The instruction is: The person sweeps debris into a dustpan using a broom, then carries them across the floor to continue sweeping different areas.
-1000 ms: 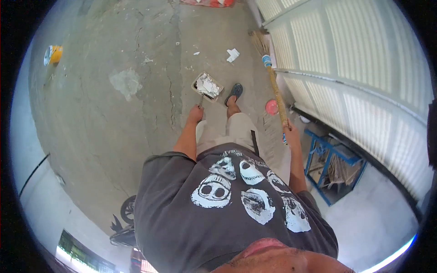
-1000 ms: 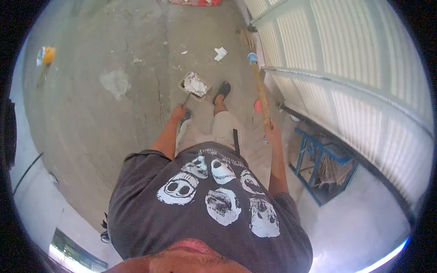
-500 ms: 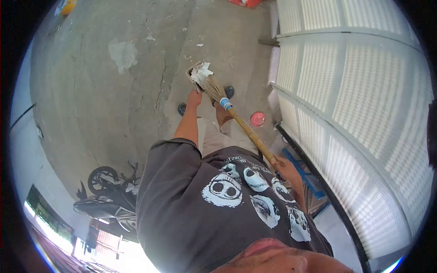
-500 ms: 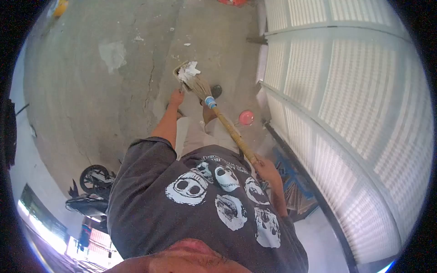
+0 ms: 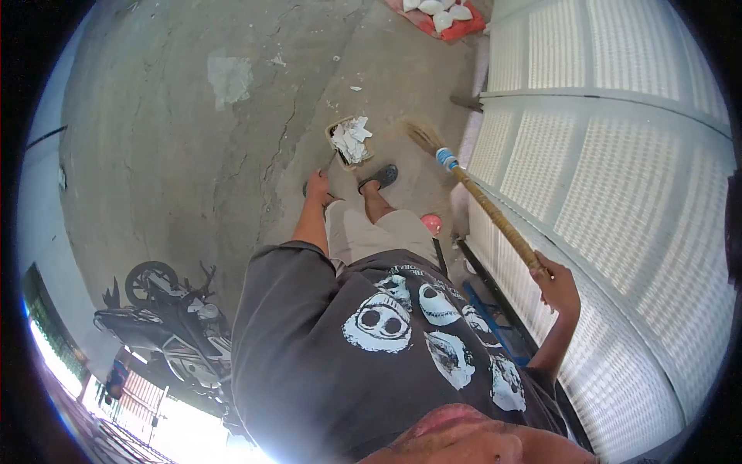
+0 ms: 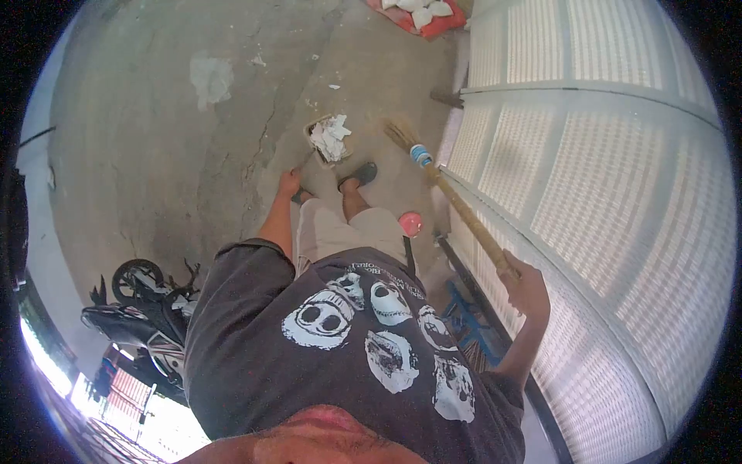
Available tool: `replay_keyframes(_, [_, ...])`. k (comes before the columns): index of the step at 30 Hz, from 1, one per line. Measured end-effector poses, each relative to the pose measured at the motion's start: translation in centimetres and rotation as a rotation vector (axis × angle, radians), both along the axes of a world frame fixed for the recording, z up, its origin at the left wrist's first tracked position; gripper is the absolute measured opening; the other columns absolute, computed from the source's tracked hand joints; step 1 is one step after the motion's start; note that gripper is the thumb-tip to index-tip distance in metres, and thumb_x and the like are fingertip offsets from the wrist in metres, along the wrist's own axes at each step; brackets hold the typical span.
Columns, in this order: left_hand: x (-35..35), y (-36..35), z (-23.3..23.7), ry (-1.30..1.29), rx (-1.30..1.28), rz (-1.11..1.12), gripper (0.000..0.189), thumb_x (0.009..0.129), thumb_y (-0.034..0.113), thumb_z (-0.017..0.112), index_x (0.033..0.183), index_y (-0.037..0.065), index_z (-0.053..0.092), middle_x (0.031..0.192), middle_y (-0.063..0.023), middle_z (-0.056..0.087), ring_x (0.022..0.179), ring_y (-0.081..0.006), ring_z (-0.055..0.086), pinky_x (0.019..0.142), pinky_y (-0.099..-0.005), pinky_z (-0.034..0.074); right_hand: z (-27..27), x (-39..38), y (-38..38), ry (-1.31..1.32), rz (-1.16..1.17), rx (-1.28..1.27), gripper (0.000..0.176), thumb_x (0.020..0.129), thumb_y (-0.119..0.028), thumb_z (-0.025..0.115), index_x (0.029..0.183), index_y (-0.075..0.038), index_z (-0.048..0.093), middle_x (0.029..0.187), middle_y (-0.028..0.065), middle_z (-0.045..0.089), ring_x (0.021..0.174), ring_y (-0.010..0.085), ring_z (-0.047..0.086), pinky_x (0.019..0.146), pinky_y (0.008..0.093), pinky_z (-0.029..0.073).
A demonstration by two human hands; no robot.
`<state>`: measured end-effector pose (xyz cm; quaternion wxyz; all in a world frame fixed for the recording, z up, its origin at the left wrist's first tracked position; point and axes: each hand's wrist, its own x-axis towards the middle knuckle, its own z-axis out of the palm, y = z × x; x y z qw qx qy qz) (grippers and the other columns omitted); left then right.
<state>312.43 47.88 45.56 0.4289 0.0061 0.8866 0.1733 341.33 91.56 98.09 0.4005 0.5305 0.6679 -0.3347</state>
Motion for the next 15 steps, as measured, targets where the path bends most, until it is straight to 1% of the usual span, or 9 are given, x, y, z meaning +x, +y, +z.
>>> replay_keyframes(3, [1.8,-0.7,1.1,0.124,0.037,0.080,0.045,0.087,0.027,0.045,0.120,-0.002,0.054,0.115,-0.0269,0.058,0.109,-0.0395,0.056,0.091,-0.0432,0.044,-3.1,-2.2,1.3,0.071,-0.015,0.051,0.052,0.087,-0.032,0.059,0.131,-0.006,0.051,0.071,0.0124,0.061,0.048,0.0148,0.055,0.052,0.0315,0.048])
replay_keyframes(4, [2.3,-2.4,0.8,0.127,0.033,0.086,0.045,0.087,0.027,0.045,0.120,-0.002,0.054,0.115,-0.0269,0.058,0.109,-0.0395,0.056,0.091,-0.0432,0.044,-4.7,-2.5,0.2,0.090,0.015,0.074,0.051,0.087,-0.032,0.059,0.130,-0.005,0.051,0.078,0.0156,0.064,0.055,0.0193,0.060,0.057,0.0335,0.049])
replay_keyframes(5, [2.8,-3.8,-1.2,0.011,0.078,0.109,0.049,0.088,0.030,0.046,0.124,-0.002,0.051,0.120,-0.0268,0.056,0.114,-0.0387,0.052,0.095,-0.0423,0.042,-6.2,-3.5,0.1,0.106,0.047,0.097,0.051,0.087,-0.031,0.058,0.130,-0.005,0.051,0.084,0.0188,0.066,0.062,0.0238,0.065,0.063,0.0355,0.051])
replay_keyframes(7, [4.1,-5.7,-3.9,-0.095,0.126,0.131,0.053,0.088,0.033,0.047,0.128,-0.003,0.048,0.124,-0.0268,0.053,0.119,-0.0379,0.049,0.099,-0.0414,0.039,-11.9,-3.4,0.4,0.238,0.212,0.200,0.048,0.087,-0.029,0.057,0.130,-0.008,0.051,0.100,0.0232,0.065,0.087,0.0352,0.065,0.078,0.0409,0.050])
replay_keyframes(9, [4.9,-7.0,-5.2,0.004,0.083,-0.060,0.054,0.088,0.032,0.047,0.126,-0.005,0.049,0.125,-0.0272,0.052,0.119,-0.0382,0.049,0.100,-0.0408,0.039,-16.4,-5.4,-0.4,0.370,0.241,0.256,0.048,0.089,-0.029,0.057,0.131,-0.008,0.050,0.079,0.0215,0.064,0.063,0.0306,0.065,0.065,0.0393,0.051])
replay_keyframes(11, [5.3,-7.3,-4.6,-0.045,0.108,-0.075,0.053,0.088,0.033,0.047,0.126,-0.004,0.050,0.124,-0.0273,0.053,0.118,-0.0378,0.050,0.099,-0.0406,0.040,-21.6,-5.7,-1.7,0.564,0.305,0.332,0.048,0.088,-0.027,0.055,0.131,-0.007,0.049,0.092,0.0257,0.064,0.081,0.0400,0.064,0.076,0.0450,0.051])
replay_keyframes(12, [5.7,-7.2,-4.4,-0.104,0.128,-0.081,0.053,0.088,0.033,0.048,0.126,-0.003,0.050,0.123,-0.0275,0.054,0.117,-0.0374,0.051,0.098,-0.0404,0.041,-21.9,-7.5,-2.6,0.485,0.314,0.286,0.050,0.086,-0.026,0.055,0.133,-0.009,0.047,0.096,0.0265,0.063,0.088,0.0418,0.062,0.080,0.0469,0.049])
replay_keyframes(13, [7.6,-7.7,-7.5,-0.105,0.129,-0.081,0.053,0.088,0.033,0.048,0.126,-0.003,0.050,0.123,-0.0275,0.054,0.117,-0.0374,0.051,0.098,-0.0404,0.041,-22.1,-9.3,-3.5,0.408,0.323,0.239,0.052,0.085,-0.024,0.055,0.134,-0.010,0.045,0.100,0.0272,0.062,0.094,0.0437,0.059,0.083,0.0488,0.048])
replay_keyframes(15, [7.4,-10.3,-12.3,0.102,0.146,-0.262,0.068,0.075,0.044,0.064,0.122,-0.003,0.052,0.123,-0.0251,0.055,0.117,-0.0367,0.051,0.101,-0.0404,0.040,-25.5,-9.8,-4.5,0.322,0.348,0.193,0.055,0.083,-0.023,0.056,0.135,-0.011,0.043,0.101,0.0275,0.062,0.094,0.0434,0.059,0.083,0.0489,0.048])
